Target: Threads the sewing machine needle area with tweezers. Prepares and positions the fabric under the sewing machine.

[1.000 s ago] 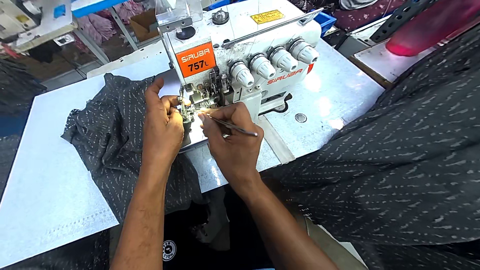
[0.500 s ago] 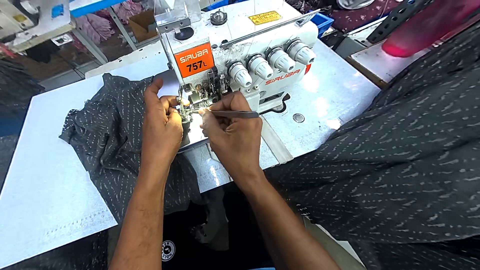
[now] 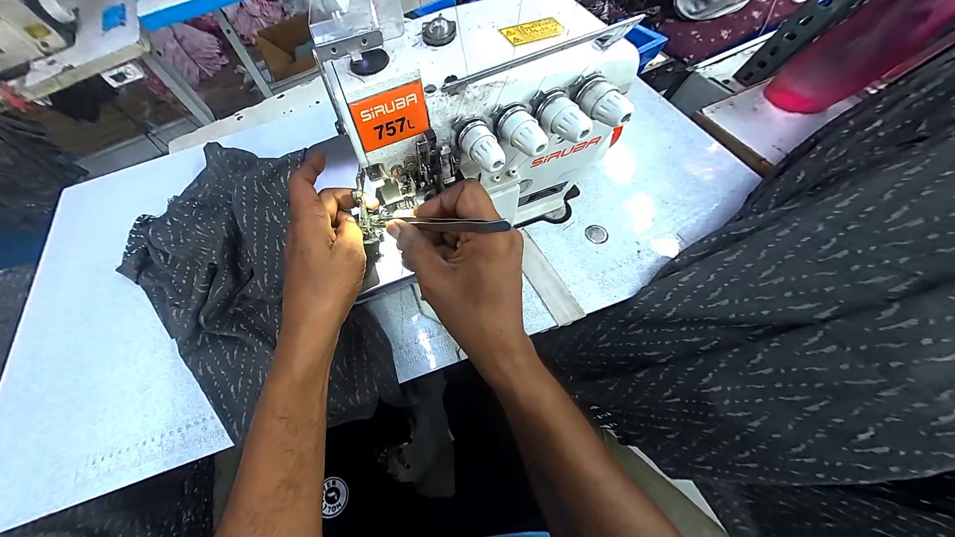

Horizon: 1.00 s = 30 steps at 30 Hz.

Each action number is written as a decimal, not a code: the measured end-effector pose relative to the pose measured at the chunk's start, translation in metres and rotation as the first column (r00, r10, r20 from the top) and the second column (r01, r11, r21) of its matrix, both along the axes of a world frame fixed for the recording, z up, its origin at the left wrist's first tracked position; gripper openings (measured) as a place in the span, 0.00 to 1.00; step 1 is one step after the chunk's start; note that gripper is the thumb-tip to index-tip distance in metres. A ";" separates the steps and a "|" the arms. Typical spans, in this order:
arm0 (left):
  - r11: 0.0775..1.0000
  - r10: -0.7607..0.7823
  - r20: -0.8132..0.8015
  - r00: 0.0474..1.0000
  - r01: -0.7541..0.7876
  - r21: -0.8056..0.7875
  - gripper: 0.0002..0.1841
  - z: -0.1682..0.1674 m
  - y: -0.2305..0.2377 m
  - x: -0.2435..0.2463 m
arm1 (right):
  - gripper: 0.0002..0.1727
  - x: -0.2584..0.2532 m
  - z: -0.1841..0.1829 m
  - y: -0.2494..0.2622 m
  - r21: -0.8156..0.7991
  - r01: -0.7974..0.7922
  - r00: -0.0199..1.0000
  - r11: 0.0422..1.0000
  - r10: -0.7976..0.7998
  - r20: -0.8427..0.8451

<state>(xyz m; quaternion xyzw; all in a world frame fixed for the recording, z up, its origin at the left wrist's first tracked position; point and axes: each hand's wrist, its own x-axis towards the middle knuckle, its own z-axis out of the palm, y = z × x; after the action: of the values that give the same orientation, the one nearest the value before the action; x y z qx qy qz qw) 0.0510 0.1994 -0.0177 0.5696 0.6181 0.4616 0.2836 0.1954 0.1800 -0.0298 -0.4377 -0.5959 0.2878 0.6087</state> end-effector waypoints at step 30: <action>1.000 0.007 -0.013 1.000 -0.007 0.000 0.35 0.000 0.001 0.000 | 0.12 -0.001 -0.003 0.000 0.034 0.012 1.000 0.999 -0.012 -0.011</action>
<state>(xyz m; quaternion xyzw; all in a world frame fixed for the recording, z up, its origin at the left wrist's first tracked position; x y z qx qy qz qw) 0.0507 0.2002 -0.0179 0.5704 0.6219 0.4591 0.2778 0.1941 0.1796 -0.0330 -0.4291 -0.5948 0.2763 0.6210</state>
